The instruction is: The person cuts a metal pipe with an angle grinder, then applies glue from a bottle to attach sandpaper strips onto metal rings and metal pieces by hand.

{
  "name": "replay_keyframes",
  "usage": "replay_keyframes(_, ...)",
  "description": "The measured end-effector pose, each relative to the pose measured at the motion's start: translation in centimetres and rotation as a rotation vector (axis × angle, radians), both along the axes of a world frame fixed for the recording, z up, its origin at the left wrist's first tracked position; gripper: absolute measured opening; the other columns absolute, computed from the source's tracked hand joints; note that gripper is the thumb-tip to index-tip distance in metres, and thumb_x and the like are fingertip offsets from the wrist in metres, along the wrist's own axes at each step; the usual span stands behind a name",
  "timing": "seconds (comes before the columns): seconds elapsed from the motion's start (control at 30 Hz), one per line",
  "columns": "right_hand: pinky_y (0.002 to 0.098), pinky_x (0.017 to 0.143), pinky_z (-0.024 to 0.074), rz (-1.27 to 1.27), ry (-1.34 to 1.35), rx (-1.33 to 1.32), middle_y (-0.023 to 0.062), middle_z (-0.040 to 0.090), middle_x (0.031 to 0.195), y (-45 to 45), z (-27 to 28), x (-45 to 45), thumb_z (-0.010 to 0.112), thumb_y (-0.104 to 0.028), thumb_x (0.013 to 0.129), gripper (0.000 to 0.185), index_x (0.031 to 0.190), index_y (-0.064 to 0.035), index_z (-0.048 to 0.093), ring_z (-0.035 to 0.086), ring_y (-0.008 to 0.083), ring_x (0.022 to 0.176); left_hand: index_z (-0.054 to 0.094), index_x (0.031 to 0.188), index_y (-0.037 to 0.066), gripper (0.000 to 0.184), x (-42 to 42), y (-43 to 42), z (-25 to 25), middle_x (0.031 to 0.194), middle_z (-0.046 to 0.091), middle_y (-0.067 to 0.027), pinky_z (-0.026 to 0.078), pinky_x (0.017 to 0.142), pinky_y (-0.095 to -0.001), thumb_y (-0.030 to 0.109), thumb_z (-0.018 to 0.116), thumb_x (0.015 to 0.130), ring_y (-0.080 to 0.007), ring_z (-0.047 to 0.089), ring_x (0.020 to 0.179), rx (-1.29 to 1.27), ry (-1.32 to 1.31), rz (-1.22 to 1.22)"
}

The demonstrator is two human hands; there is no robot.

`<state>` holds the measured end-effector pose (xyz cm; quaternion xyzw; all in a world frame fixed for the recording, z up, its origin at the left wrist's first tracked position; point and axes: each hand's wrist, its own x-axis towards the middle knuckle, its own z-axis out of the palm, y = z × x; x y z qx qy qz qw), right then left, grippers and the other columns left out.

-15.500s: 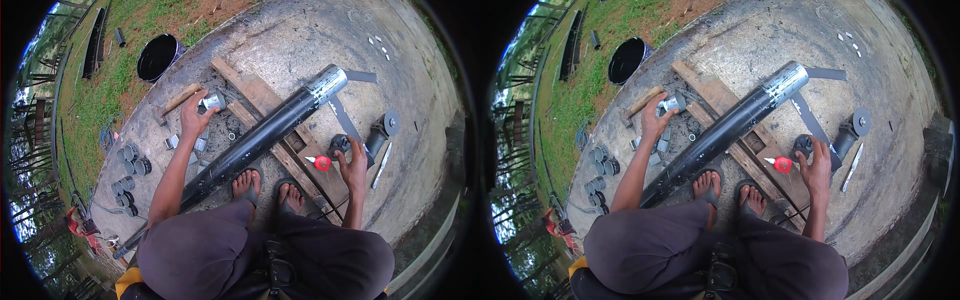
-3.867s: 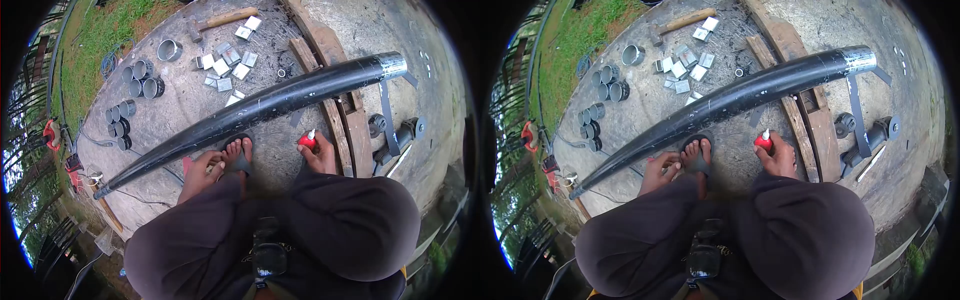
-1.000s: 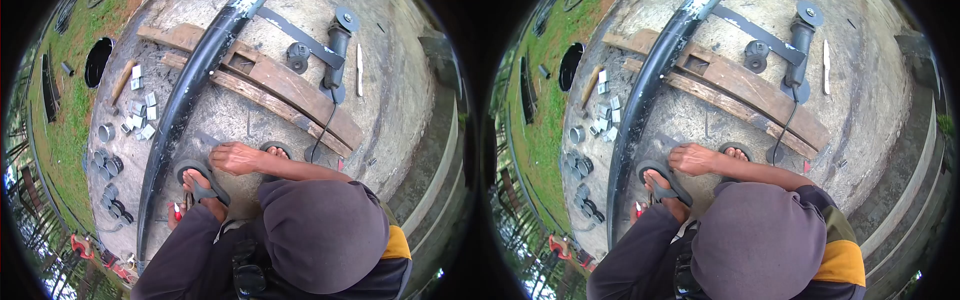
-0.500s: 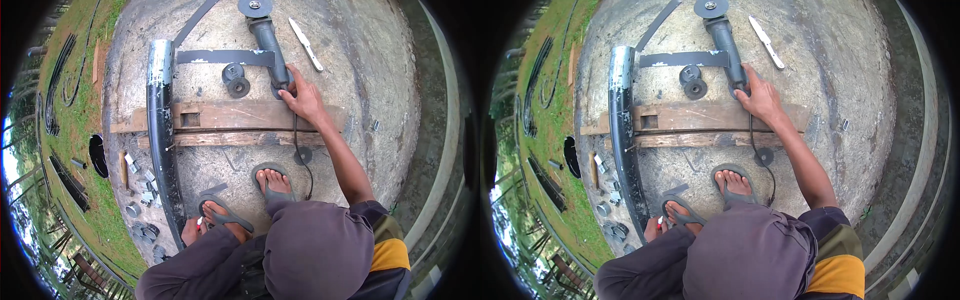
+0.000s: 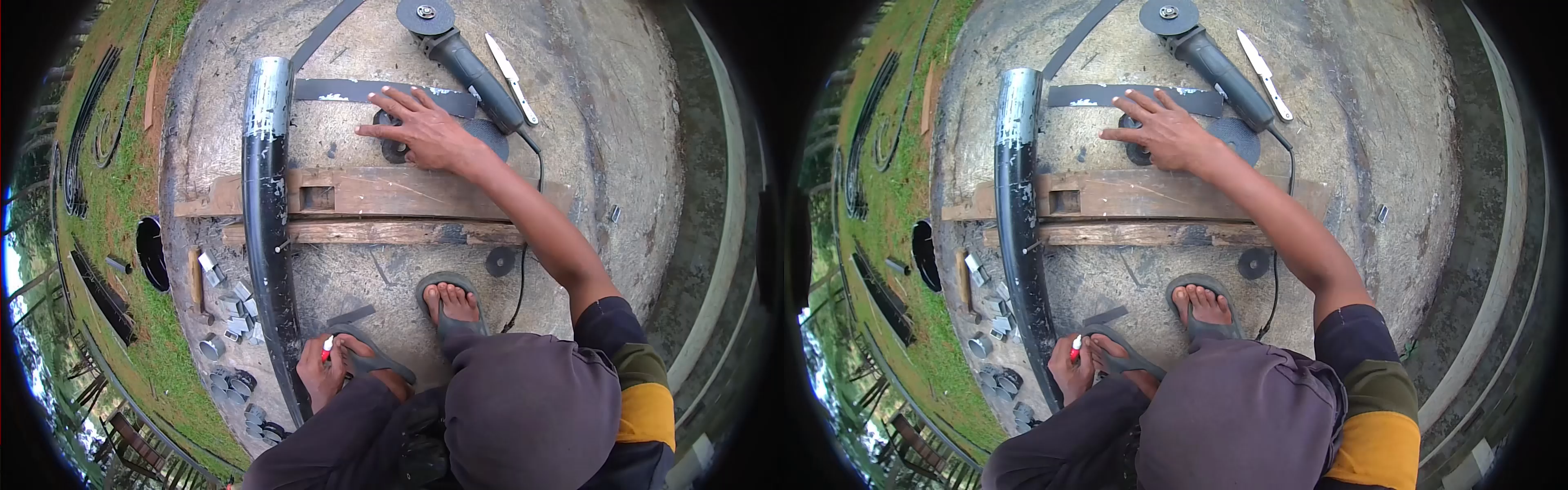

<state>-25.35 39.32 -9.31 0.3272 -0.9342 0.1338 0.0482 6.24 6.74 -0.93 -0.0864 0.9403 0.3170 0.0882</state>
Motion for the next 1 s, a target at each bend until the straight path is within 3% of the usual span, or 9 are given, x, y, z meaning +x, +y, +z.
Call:
replay_keyframes(0.07, 0.0475, 0.107, 0.0522, 0.061, -0.408, 0.089, 0.0123, 0.059, 0.139, -0.9, 0.0, -2.2, 0.080, -0.012, 0.077, 0.065, 0.138, -0.0252, 0.064, 0.058, 0.0315, 0.131, 0.069, 0.100, -0.003, 0.012, 0.0, -0.1, 0.0, 0.083, 0.067, -0.0145, 0.050, 0.066, -0.0365, 0.007, 0.073, 0.095, -0.0252, 0.063, 0.070, 0.002, -0.005, 0.042)
replay_keyframes(0.17, 0.0471, 0.102, 0.0538, -0.105, -0.471, 0.184, 0.0137, 0.065, 0.129, 0.2, 2.5, -3.5, 0.079, -0.016, 0.074, 0.059, 0.132, -0.0213, 0.067, 0.062, 0.0330, 0.124, 0.069, 0.100, -0.003, 0.012, 0.3, -0.5, 0.1, 0.083, 0.067, -0.0152, 0.049, 0.066, -0.0364, 0.007, 0.074, 0.094, -0.0249, 0.062, 0.069, 0.019, -0.023, 0.088)
replay_keyframes(0.23, 0.0481, 0.090, 0.0566, -0.223, -0.311, -0.088, 0.0148, 0.071, 0.112, 3.6, 3.2, -2.6, 0.078, -0.024, 0.074, 0.053, 0.127, -0.0187, 0.069, 0.070, 0.0340, 0.102, 0.069, 0.099, -0.003, 0.012, 0.5, -0.7, -0.1, 0.082, 0.066, -0.0152, 0.049, 0.065, -0.0360, 0.007, 0.074, 0.094, -0.0244, 0.061, 0.069, 0.016, -0.007, 0.078)
replay_keyframes(0.4, 0.0385, 0.088, 0.0585, -0.824, -0.060, -0.671, 0.0128, 0.078, 0.109, 13.2, 5.9, 2.8, 0.085, -0.028, 0.078, 0.051, 0.126, -0.0150, 0.072, 0.076, 0.0259, 0.097, 0.070, 0.099, -0.002, 0.011, 0.8, -1.0, -0.7, 0.080, 0.066, -0.0154, 0.049, 0.066, -0.0364, 0.008, 0.074, 0.094, -0.0249, 0.061, 0.068, 0.034, -0.051, 0.090)
replay_keyframes(0.57, 0.0470, 0.095, 0.0560, -1.180, -0.203, -0.099, 0.0212, 0.075, 0.113, 21.9, 2.4, 9.1, 0.082, -0.027, 0.078, 0.050, 0.125, -0.0137, 0.071, 0.073, 0.0373, 0.107, 0.070, 0.099, 0.000, 0.010, -0.3, -0.8, -1.0, 0.083, 0.068, -0.0175, 0.051, 0.066, -0.0414, 0.009, 0.072, 0.094, -0.0348, 0.067, 0.073, 0.052, -0.067, -0.009)
replay_keyframes(0.67, 0.0479, 0.101, 0.0522, -1.133, -0.454, 0.011, 0.0216, 0.072, 0.121, 23.2, 1.3, 10.8, 0.081, -0.025, 0.080, 0.051, 0.128, -0.0118, 0.070, 0.066, 0.0394, 0.118, 0.070, 0.100, -0.001, 0.011, -0.8, -0.6, -0.8, 0.084, 0.068, -0.0182, 0.052, 0.067, -0.0420, 0.008, 0.071, 0.094, -0.0358, 0.068, 0.075, 0.060, -0.085, -0.057)
replay_keyframes(0.83, 0.0461, 0.106, 0.0484, -0.786, 0.148, -0.128, 0.0136, 0.066, 0.129, 16.4, 1.7, 7.3, 0.081, -0.024, 0.084, 0.050, 0.129, -0.0065, 0.068, 0.059, 0.0354, 0.122, 0.070, 0.101, 0.000, 0.011, -1.0, -0.5, -0.9, 0.086, 0.068, -0.0186, 0.052, 0.068, -0.0432, 0.008, 0.071, 0.094, -0.0365, 0.068, 0.075, 0.041, -0.094, -0.055)
replay_keyframes(0.9, 0.0463, 0.104, 0.0490, -0.494, 0.094, -0.180, 0.0123, 0.067, 0.125, 11.8, 2.2, 4.8, 0.081, -0.023, 0.083, 0.049, 0.127, -0.0052, 0.068, 0.060, 0.0335, 0.118, 0.070, 0.101, 0.000, 0.011, -0.8, -0.6, -0.9, 0.087, 0.068, -0.0188, 0.051, 0.068, -0.0434, 0.008, 0.071, 0.094, -0.0367, 0.067, 0.075, 0.034, -0.094, -0.048)
replay_keyframes(1.0, 0.0454, 0.097, 0.0521, -0.398, 0.058, 0.108, 0.0103, 0.069, 0.122, 6.8, -0.2, 2.0, 0.077, -0.019, 0.086, 0.043, 0.127, -0.0070, 0.068, 0.063, 0.0316, 0.116, 0.070, 0.102, 0.000, 0.012, -0.2, -0.8, -0.9, 0.086, 0.068, -0.0192, 0.051, 0.067, -0.0433, 0.009, 0.071, 0.094, -0.0367, 0.067, 0.074, 0.030, -0.093, -0.039)
